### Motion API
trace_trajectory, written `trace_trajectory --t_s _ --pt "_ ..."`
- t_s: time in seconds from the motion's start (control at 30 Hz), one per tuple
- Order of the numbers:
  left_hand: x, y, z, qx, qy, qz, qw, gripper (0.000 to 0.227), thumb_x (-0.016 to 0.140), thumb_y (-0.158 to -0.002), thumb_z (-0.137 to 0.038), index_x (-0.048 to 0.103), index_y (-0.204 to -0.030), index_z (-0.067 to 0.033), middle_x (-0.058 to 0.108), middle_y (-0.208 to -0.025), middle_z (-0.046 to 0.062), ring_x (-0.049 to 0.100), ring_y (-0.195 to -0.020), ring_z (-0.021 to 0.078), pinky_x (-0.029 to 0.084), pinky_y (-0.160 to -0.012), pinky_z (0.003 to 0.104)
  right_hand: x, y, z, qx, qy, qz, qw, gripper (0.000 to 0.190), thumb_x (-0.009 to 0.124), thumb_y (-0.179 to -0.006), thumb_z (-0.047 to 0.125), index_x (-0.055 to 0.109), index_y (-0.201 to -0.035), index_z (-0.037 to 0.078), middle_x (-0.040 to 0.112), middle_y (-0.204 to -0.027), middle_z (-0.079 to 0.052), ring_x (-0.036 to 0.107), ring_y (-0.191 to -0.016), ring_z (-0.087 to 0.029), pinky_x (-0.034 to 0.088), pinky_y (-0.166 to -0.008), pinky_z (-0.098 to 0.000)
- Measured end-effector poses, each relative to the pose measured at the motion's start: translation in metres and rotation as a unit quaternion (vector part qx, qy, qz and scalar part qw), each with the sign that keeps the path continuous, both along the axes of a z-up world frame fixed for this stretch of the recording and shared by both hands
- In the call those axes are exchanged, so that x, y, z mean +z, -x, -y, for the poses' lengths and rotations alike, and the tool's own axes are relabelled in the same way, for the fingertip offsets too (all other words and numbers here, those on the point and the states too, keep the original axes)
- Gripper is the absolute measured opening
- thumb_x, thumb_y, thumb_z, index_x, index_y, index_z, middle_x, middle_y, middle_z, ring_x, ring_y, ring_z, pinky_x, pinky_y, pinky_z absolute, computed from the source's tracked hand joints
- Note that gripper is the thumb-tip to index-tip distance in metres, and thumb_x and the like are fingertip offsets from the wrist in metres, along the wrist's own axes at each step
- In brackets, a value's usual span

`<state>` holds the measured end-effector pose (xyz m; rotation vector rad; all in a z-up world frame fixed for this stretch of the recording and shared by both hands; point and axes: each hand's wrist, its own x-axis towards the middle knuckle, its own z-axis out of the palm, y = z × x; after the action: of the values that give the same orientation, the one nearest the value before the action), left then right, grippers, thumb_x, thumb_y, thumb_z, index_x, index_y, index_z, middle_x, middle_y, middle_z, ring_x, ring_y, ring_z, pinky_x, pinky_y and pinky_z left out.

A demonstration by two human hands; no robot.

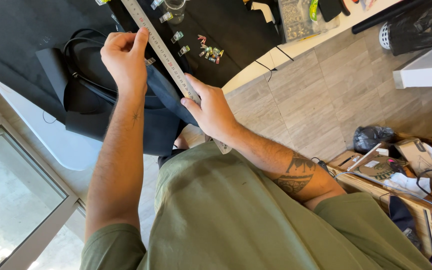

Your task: Attaching clips to the edge of a leather bag and measuring it with a ruler on a workshop table.

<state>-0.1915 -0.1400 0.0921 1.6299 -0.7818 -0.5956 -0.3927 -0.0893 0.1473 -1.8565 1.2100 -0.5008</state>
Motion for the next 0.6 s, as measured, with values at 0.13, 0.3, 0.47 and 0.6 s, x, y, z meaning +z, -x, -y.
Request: trace_trajectory --t_s 0.13,0.3,0.47,0.6 --pt "0.000 -0.003 0.005 0.002 -0.030 0.005 1.000 0.021 0.087 -0.084 -0.017 0.078 -0.068 -0.0074 0.065 -0.076 -0.003 0.066 -0.077 0.0079 0.056 -0.064 0.026 0.002 -0.001 0.003 0.011 -0.003 -0.006 1.000 0.056 0.068 -0.094 0.015 0.051 -0.145 -0.002 0.062 -0.143 -0.018 0.062 -0.133 -0.027 0.045 -0.114 -0.0334" --pt "-0.001 -0.004 0.007 -0.008 -0.008 -0.041 0.999 0.017 0.089 -0.083 -0.009 0.079 -0.069 -0.0059 0.062 -0.075 -0.003 0.061 -0.070 0.0066 0.054 -0.063 0.023 0.023 0.002 -0.003 0.006 -0.062 -0.002 0.998 0.055 0.063 -0.098 0.022 0.051 -0.147 0.000 0.066 -0.070 0.001 0.075 -0.056 -0.011 0.056 -0.064 -0.0248" --pt "0.002 -0.003 0.006 -0.006 -0.020 -0.051 0.998 0.018 0.089 -0.083 -0.009 0.078 -0.069 -0.0067 0.063 -0.076 -0.004 0.060 -0.068 0.0064 0.056 -0.062 0.023 0.020 0.015 -0.009 0.011 -0.015 -0.006 1.000 0.055 0.064 -0.096 0.021 0.052 -0.145 -0.002 0.074 -0.088 -0.002 0.064 -0.060 -0.008 0.054 -0.072 -0.0261" --pt "-0.002 -0.005 0.005 0.002 -0.020 -0.062 0.998 0.018 0.088 -0.084 -0.009 0.077 -0.070 -0.0067 0.064 -0.077 -0.003 0.062 -0.069 0.0071 0.056 -0.062 0.023 0.025 0.028 -0.014 0.015 -0.015 -0.017 1.000 0.052 0.065 -0.098 0.021 0.053 -0.144 0.000 0.073 -0.110 -0.007 0.063 -0.065 -0.010 0.056 -0.061 -0.0264"
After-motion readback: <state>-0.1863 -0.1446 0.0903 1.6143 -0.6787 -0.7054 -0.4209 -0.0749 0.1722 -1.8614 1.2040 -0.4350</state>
